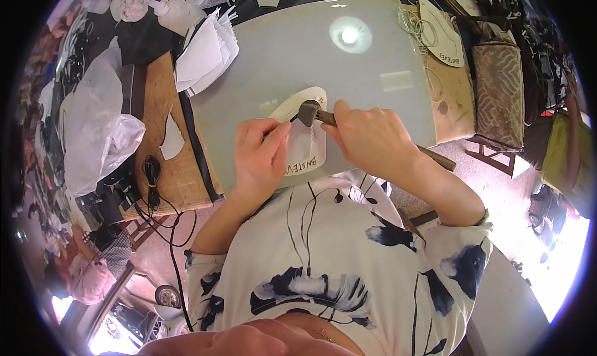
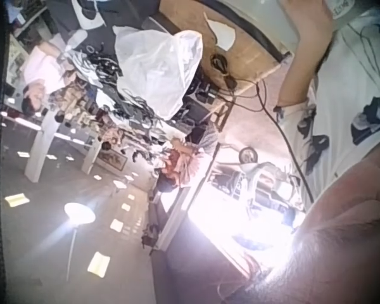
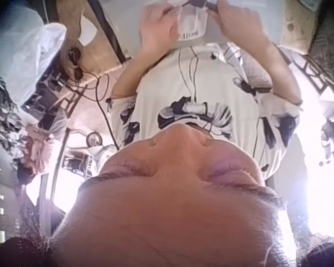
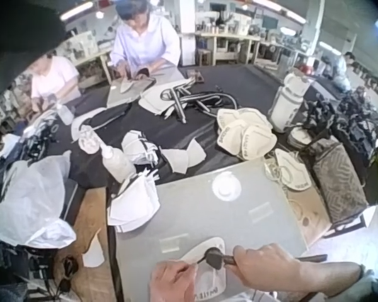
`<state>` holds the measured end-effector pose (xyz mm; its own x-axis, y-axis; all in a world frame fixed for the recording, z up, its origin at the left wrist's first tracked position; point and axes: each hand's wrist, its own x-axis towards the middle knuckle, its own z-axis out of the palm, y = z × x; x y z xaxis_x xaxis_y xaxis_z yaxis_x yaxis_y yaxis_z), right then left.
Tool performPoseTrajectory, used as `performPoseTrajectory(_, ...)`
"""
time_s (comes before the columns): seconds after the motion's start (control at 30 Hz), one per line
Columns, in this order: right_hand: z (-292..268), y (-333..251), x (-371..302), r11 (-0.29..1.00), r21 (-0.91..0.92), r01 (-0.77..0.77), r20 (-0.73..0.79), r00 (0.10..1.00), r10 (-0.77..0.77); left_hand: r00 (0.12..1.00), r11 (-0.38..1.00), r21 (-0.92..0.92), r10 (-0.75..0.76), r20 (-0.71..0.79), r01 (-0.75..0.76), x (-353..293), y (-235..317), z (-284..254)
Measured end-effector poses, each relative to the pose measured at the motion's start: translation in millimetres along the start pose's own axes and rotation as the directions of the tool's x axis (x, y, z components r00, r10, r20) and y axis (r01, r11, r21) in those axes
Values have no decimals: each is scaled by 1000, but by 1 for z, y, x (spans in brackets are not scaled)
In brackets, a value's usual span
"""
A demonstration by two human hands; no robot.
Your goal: Hammering the edges of leather shoe components on a workbench.
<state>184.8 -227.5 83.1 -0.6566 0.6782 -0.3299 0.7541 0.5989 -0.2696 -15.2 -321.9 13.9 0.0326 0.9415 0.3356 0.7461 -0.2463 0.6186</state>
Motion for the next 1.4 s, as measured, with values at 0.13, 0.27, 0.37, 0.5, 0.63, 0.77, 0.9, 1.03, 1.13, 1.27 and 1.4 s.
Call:
performPoseTrajectory(0.13, -4, -2, 1, 1000, 9, 3, -26, 1000, -3, 984, 949, 262, 180, 13, -177, -4, 1, 4)
performPoseTrajectory(0.27, -5, -11, -4, 978, 160, 132, -251, 964, -89, 981, 947, 256, 195, 21, -194, -3, 4, 3)
performPoseTrajectory(0.37, -3, -8, 6, 1000, 15, 25, 62, 998, -26, 983, 953, 242, 179, 26, -180, -1, 1, 5)
performPoseTrajectory(0.5, -2, -9, 0, 996, 35, 79, -56, 995, -77, 982, 953, 241, 187, 11, -185, -2, 3, 4)
performPoseTrajectory(0.63, -6, -2, 3, 1000, 0, 24, 3, 1000, -24, 983, 952, 244, 183, 23, -183, -1, 3, 4)
performPoseTrajectory(0.77, -15, -1, -2, 983, 184, -21, -125, 991, 44, 984, 948, 265, 178, 25, -179, -4, 4, 6)
performPoseTrajectory(0.9, -7, 4, 5, 999, 34, 34, 17, 999, -34, 981, 947, 258, 195, 18, -193, 1, 2, 7)
performPoseTrajectory(1.03, -15, -8, 4, 999, -14, 46, -8, 999, -46, 984, 946, 269, 179, 23, -178, -3, 3, 6)
performPoseTrajectory(1.13, -10, -7, 2, 1000, -18, 26, 25, 999, -25, 987, 955, 249, 162, 21, -162, -3, 3, 7)
performPoseTrajectory(1.27, -3, -4, 4, 999, 11, 40, 12, 999, -40, 1000, 997, 77, 25, -11, -24, 0, -2, -1)
performPoseTrajectory(1.4, -3, -6, 3, 999, -23, 30, 17, 999, -30, 999, 999, 23, -23, -43, 24, -6, -4, -4)
